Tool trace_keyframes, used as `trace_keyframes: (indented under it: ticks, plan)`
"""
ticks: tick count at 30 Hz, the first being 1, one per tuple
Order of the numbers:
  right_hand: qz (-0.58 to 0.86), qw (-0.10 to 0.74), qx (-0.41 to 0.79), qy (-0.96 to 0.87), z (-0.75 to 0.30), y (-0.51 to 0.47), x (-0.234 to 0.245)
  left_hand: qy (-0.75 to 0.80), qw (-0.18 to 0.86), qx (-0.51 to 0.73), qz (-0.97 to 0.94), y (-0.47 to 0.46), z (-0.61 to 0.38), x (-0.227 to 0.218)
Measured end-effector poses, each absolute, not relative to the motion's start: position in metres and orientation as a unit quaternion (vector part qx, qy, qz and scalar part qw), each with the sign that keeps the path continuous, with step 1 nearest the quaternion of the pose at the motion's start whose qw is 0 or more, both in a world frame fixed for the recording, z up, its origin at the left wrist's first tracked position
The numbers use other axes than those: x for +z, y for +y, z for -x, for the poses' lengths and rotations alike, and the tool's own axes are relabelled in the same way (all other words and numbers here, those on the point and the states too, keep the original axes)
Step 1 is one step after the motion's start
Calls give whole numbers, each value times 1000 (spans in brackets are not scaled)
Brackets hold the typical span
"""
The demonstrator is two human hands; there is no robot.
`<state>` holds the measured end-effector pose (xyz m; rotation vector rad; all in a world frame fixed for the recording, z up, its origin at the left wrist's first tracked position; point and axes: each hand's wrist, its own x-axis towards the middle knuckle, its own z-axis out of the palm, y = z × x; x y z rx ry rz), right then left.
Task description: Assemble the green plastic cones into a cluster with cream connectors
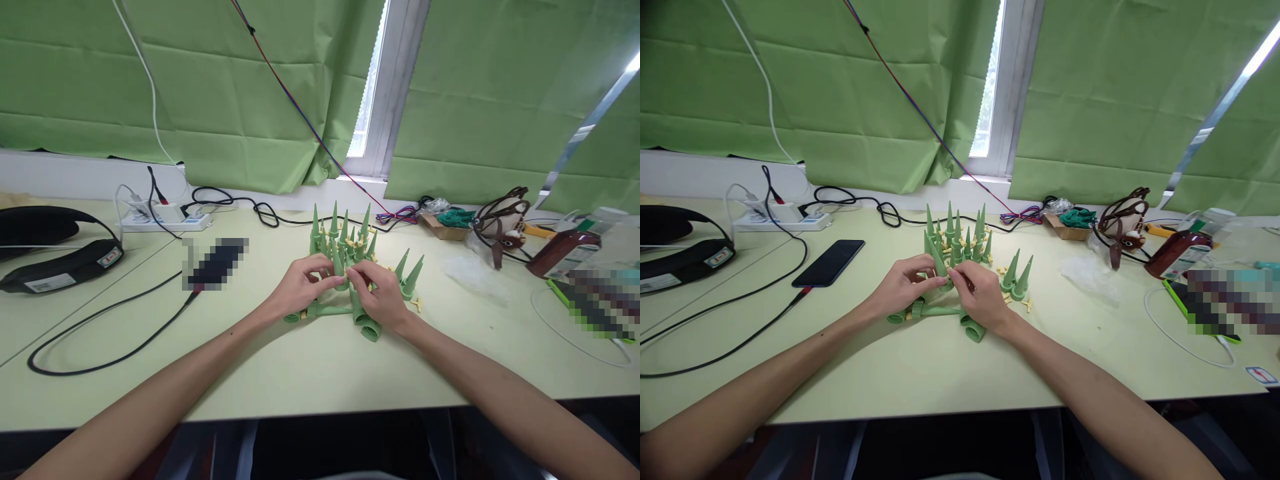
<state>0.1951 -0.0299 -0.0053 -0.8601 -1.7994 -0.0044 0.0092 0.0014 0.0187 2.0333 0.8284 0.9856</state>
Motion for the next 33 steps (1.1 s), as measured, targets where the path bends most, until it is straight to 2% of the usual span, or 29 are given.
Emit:
trace_keyframes:
  ticks: [9, 21, 33]
  plan:
    - [363, 557, -14, -746, -193, -31, -6, 319, 347, 391, -790, 2, -11, 17]
    - [369, 562, 35, -740, -192, -34, -6, 318, 337, 401, -791, 1, -12, 17]
    - [359, 550, 44, -753, -192, -35, -8, 283, 396, 369, -792, -2, -11, 20]
